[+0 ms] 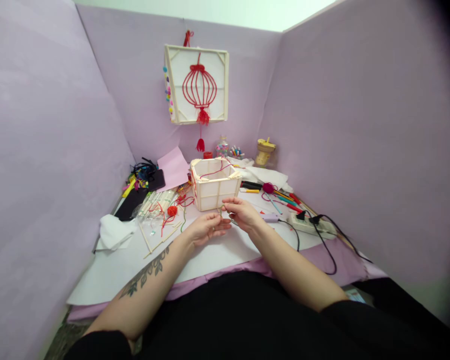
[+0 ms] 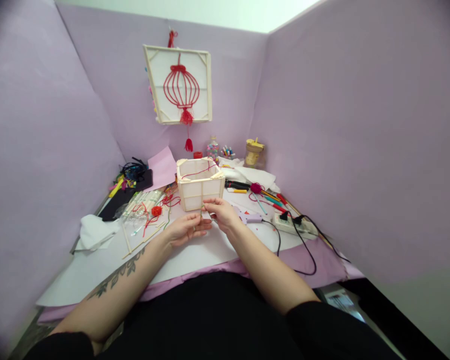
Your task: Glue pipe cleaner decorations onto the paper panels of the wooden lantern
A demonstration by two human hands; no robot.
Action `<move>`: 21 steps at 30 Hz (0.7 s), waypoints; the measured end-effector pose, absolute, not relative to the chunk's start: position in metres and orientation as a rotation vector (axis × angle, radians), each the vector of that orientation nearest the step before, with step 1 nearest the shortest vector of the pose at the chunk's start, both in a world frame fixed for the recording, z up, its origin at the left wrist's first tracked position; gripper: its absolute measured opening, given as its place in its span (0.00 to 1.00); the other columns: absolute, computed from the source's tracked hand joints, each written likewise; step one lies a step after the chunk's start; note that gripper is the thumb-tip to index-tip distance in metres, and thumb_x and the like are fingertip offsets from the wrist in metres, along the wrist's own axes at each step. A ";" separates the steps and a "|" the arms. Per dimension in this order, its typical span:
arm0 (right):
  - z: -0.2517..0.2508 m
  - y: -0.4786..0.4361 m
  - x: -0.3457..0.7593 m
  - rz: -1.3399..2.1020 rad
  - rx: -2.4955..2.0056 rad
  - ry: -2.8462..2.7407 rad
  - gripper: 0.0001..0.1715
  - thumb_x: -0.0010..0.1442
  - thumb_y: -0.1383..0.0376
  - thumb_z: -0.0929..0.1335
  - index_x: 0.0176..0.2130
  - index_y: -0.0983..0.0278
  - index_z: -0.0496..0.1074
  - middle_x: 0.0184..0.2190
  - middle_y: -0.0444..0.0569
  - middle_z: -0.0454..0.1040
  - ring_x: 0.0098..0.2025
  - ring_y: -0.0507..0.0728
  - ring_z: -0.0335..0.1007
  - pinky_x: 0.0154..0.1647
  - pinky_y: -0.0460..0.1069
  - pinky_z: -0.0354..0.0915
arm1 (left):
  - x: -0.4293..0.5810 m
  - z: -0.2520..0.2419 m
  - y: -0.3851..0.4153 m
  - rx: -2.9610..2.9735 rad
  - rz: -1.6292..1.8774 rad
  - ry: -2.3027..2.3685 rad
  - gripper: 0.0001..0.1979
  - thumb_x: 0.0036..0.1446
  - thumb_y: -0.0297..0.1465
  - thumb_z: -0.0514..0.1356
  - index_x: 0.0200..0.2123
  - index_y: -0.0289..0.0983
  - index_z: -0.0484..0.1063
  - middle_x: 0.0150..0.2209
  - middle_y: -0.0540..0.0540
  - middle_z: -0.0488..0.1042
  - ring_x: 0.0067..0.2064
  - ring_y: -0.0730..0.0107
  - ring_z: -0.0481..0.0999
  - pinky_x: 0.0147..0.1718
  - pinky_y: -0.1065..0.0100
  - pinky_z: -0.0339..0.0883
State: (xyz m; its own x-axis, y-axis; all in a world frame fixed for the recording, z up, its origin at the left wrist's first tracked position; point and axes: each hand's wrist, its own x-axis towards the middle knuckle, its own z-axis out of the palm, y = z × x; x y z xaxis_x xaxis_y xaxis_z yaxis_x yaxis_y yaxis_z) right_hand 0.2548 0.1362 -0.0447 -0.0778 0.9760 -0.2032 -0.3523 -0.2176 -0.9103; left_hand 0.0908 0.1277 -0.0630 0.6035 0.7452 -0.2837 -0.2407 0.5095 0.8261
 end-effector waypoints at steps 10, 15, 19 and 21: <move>-0.037 0.135 0.247 1.682 -0.946 -0.659 0.12 0.43 0.71 0.73 0.31 0.63 0.70 0.21 0.42 0.73 0.24 0.51 0.67 0.25 0.46 0.60 | 0.094 -0.054 0.122 0.794 0.676 0.694 0.06 0.56 0.29 0.65 0.35 0.33 0.71 0.43 0.41 0.77 0.42 0.69 0.78 0.38 0.71 0.69; -0.038 0.134 0.246 1.709 -0.896 -0.616 0.12 0.43 0.73 0.71 0.31 0.63 0.70 0.21 0.41 0.73 0.24 0.51 0.68 0.24 0.45 0.60 | 0.093 -0.054 0.123 0.774 0.686 0.699 0.06 0.56 0.28 0.64 0.36 0.33 0.72 0.40 0.43 0.76 0.38 0.73 0.78 0.36 0.72 0.69; -0.040 0.134 0.247 1.742 -0.849 -0.590 0.14 0.43 0.73 0.71 0.33 0.63 0.69 0.22 0.43 0.75 0.27 0.53 0.72 0.25 0.46 0.62 | 0.092 -0.055 0.123 0.747 0.705 0.710 0.05 0.55 0.27 0.64 0.35 0.33 0.73 0.36 0.44 0.76 0.35 0.75 0.76 0.34 0.73 0.69; -0.041 0.134 0.248 1.760 -0.827 -0.586 0.15 0.44 0.73 0.71 0.34 0.63 0.69 0.23 0.44 0.76 0.28 0.54 0.74 0.25 0.46 0.63 | 0.092 -0.055 0.123 0.748 0.697 0.708 0.05 0.54 0.27 0.65 0.35 0.33 0.73 0.36 0.44 0.76 0.34 0.75 0.76 0.33 0.74 0.69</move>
State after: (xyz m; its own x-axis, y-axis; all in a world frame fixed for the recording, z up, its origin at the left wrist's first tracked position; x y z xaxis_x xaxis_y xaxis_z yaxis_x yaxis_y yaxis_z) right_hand 0.2478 0.1343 -0.0410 -0.2044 0.9461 -0.2513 -0.6069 -0.3238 -0.7258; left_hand 0.0919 0.1229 -0.0548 0.5664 0.7634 -0.3104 -0.2985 0.5411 0.7862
